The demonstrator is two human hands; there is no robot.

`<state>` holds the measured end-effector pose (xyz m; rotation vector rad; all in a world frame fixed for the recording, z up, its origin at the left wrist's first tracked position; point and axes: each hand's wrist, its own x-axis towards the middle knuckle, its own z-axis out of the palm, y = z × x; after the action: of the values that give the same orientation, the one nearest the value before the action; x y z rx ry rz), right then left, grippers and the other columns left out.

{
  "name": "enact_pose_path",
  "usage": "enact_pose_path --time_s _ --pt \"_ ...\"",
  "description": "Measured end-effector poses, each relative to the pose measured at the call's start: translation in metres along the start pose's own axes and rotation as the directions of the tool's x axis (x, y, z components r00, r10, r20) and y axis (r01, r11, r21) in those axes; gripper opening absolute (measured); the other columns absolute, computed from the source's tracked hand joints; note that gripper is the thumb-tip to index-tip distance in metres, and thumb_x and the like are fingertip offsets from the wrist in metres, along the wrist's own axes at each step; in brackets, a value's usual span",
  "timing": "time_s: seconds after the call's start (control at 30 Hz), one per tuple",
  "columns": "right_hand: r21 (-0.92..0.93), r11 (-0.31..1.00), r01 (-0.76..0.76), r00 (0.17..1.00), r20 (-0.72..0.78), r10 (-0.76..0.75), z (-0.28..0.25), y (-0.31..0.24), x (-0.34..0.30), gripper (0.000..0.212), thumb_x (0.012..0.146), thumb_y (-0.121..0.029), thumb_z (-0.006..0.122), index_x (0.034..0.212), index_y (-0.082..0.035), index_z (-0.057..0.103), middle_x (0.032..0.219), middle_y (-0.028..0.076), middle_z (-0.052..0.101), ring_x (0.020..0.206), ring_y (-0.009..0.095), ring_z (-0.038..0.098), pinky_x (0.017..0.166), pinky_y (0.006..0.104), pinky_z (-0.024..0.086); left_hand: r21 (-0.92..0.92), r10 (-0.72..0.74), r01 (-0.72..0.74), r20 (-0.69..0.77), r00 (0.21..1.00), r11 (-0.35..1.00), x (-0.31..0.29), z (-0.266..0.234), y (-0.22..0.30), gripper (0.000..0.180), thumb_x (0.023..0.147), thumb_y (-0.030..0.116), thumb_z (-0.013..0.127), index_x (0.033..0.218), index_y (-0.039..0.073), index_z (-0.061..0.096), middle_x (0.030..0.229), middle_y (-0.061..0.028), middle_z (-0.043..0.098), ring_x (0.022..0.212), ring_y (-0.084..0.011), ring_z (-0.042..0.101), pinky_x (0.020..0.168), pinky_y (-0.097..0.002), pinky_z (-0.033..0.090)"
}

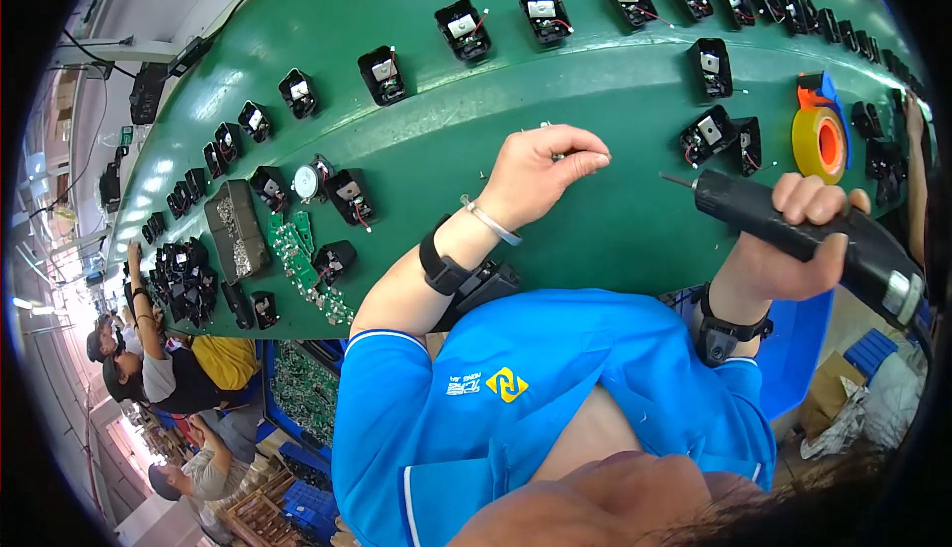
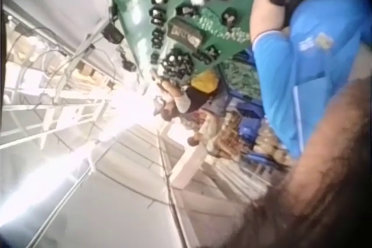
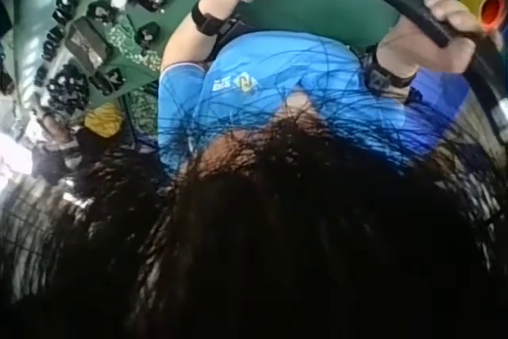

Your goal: Use an electric screwdriver to install screws and assemble electronic devices at a factory workstation.

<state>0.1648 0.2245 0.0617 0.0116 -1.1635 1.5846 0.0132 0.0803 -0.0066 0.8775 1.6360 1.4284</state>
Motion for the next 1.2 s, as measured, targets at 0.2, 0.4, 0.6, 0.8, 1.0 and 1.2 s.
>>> enact_pose_path --time_s 0.2,0.4,0.6,0.8,1.0,1.2 --pt "0.190 0.979 0.069 0.997 0.024 -0.075 0.024 -0.003 0.009 0.041 0.073 -0.026 0.047 0.106 -0.005 0.036 0.071 0.003 0.044 0.057 0.011 0.040 0.053 0.0255 0.032 -0.780 -0.137 0.230 0.185 0.973 0.582 -0.005 0.011 0.003 0.019 0.075 0.007 0.053 0.093 0.001 0.053 0.077 -0.0083 0.055 0.068 -0.0149 0.053 0.066 -0.0277 0.046" --pt "0.165 0.985 0.051 0.996 0.066 -0.063 0.036 0.002 0.006 0.040 0.074 -0.024 0.046 0.106 -0.004 0.035 0.071 0.003 0.045 0.058 0.012 0.043 0.053 0.0254 0.035 -0.877 -0.071 0.218 0.208 0.976 0.429 -0.008 0.018 -0.002 0.016 0.076 0.016 0.053 0.086 0.003 0.054 0.070 -0.0048 0.053 0.063 -0.0126 0.050 0.062 -0.0294 0.043" --pt "0.185 0.982 0.028 0.997 0.063 -0.041 0.042 0.002 0.004 0.039 0.069 -0.024 0.049 0.102 -0.004 0.041 0.069 0.003 0.042 0.059 0.011 0.041 0.056 0.0241 0.032 -0.912 -0.060 0.254 0.248 0.967 0.322 -0.006 0.024 0.000 0.015 0.076 0.015 0.053 0.083 0.001 0.053 0.071 -0.0055 0.055 0.062 -0.0116 0.053 0.064 -0.0273 0.046" --pt "0.157 0.984 0.084 0.986 0.131 -0.105 0.035 0.005 0.001 0.045 0.072 -0.027 0.049 0.109 -0.005 0.035 0.071 0.002 0.043 0.057 0.012 0.041 0.051 0.0254 0.033 -0.869 -0.176 0.225 0.162 0.971 0.440 -0.011 0.030 0.006 0.017 0.078 0.018 0.051 0.086 0.002 0.050 0.068 -0.0040 0.050 0.060 -0.0107 0.049 0.062 -0.0289 0.043" --pt "0.157 0.980 0.122 0.971 0.187 -0.150 0.032 0.002 -0.007 0.042 0.069 -0.029 0.053 0.104 -0.008 0.044 0.067 0.001 0.039 0.056 0.011 0.036 0.050 0.0245 0.027 -0.756 -0.121 0.159 0.106 0.987 0.635 -0.015 0.030 0.007 0.018 0.079 0.016 0.049 0.086 0.000 0.049 0.072 -0.0067 0.055 0.059 -0.0117 0.053 0.058 -0.0228 0.045" --pt "0.310 0.950 0.024 0.967 0.234 -0.101 0.027 0.008 0.002 0.041 0.066 -0.027 0.055 0.100 -0.006 0.047 0.067 0.001 0.041 0.056 0.011 0.037 0.052 0.0233 0.028 0.499 0.403 -0.256 -0.213 0.890 0.828 -0.062 -0.047 0.028 0.048 0.066 0.022 0.063 0.105 0.002 0.043 0.092 -0.0107 0.050 0.083 -0.0221 0.050 0.073 -0.0317 0.040"
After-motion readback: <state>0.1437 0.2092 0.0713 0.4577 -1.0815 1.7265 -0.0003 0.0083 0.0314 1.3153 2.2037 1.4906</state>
